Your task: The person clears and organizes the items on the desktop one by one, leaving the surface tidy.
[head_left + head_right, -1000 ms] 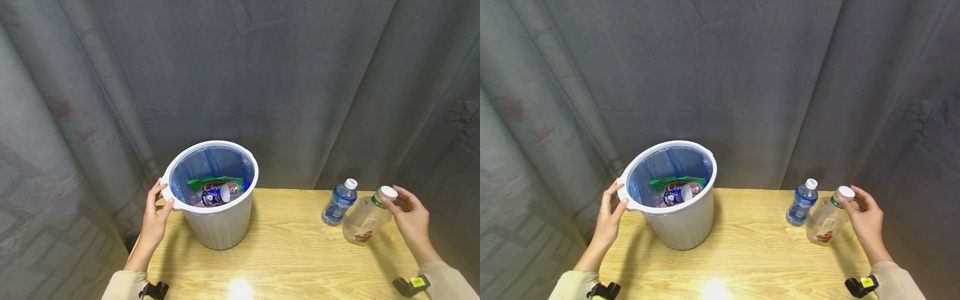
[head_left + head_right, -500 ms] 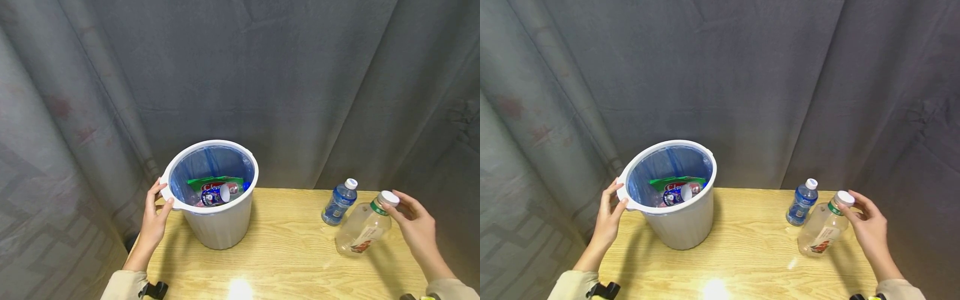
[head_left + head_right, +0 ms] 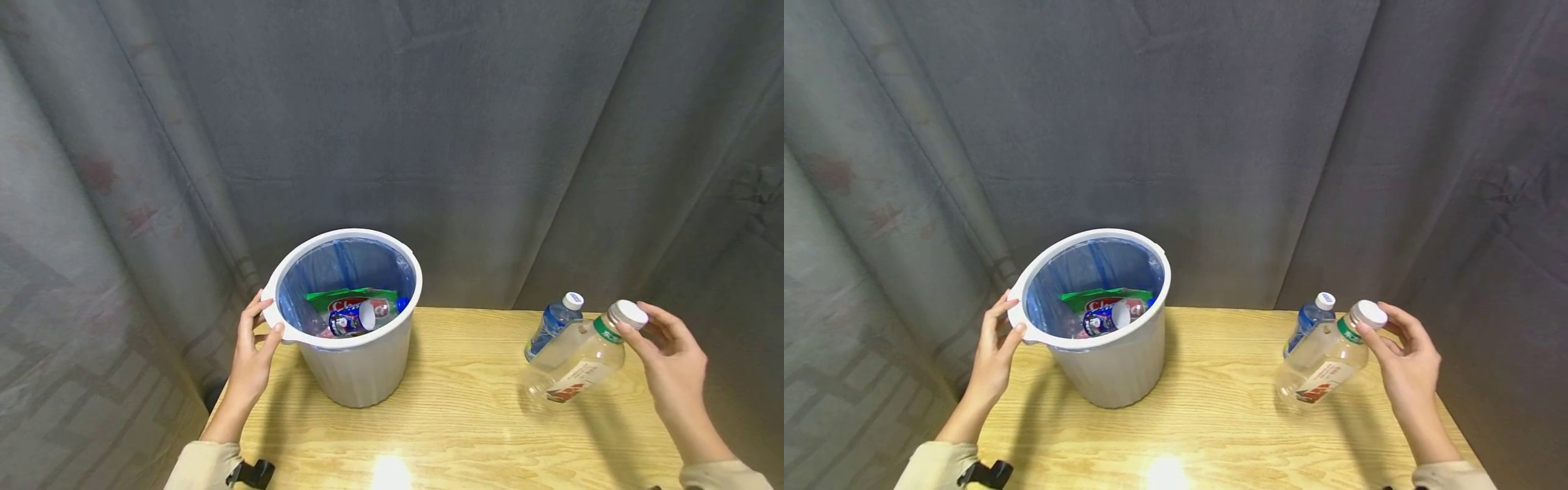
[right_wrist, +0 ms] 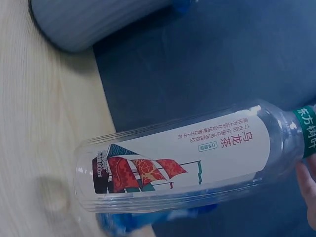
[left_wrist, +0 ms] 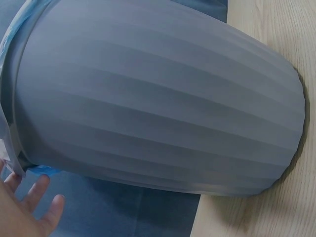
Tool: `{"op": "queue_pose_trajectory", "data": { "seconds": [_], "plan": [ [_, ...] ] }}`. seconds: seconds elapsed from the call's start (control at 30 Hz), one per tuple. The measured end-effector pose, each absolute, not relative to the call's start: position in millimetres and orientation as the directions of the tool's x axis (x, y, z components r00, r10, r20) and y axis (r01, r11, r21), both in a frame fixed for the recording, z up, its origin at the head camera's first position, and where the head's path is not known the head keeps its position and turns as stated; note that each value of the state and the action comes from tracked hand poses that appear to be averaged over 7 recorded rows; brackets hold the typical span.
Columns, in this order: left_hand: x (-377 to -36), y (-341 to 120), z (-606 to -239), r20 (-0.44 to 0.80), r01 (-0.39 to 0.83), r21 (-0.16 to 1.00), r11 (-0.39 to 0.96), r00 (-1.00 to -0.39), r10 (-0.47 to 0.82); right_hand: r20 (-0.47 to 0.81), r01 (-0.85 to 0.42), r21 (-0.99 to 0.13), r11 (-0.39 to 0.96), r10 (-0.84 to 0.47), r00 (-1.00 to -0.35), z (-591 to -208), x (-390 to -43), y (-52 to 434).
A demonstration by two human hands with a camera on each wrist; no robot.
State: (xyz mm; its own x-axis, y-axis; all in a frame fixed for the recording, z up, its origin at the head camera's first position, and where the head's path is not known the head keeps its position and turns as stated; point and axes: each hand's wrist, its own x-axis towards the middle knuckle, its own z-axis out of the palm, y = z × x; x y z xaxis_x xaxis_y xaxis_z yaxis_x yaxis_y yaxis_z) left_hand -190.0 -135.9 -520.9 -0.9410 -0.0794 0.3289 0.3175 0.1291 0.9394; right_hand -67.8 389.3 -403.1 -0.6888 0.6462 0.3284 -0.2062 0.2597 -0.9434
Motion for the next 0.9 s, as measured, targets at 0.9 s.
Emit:
{"op": "queue_pose_trajectory", "data": {
  "seconds": [0.9],
  "plan": [
    [-189.7, -135.7, -521.0, 0.319, 0.306, 0.941, 0.143, -0.944, -0.082, 0.387, -0.572, -0.814, -0.104, 0.636, -0.667, -367.2, -114.4, 303.0]
  ]
}}
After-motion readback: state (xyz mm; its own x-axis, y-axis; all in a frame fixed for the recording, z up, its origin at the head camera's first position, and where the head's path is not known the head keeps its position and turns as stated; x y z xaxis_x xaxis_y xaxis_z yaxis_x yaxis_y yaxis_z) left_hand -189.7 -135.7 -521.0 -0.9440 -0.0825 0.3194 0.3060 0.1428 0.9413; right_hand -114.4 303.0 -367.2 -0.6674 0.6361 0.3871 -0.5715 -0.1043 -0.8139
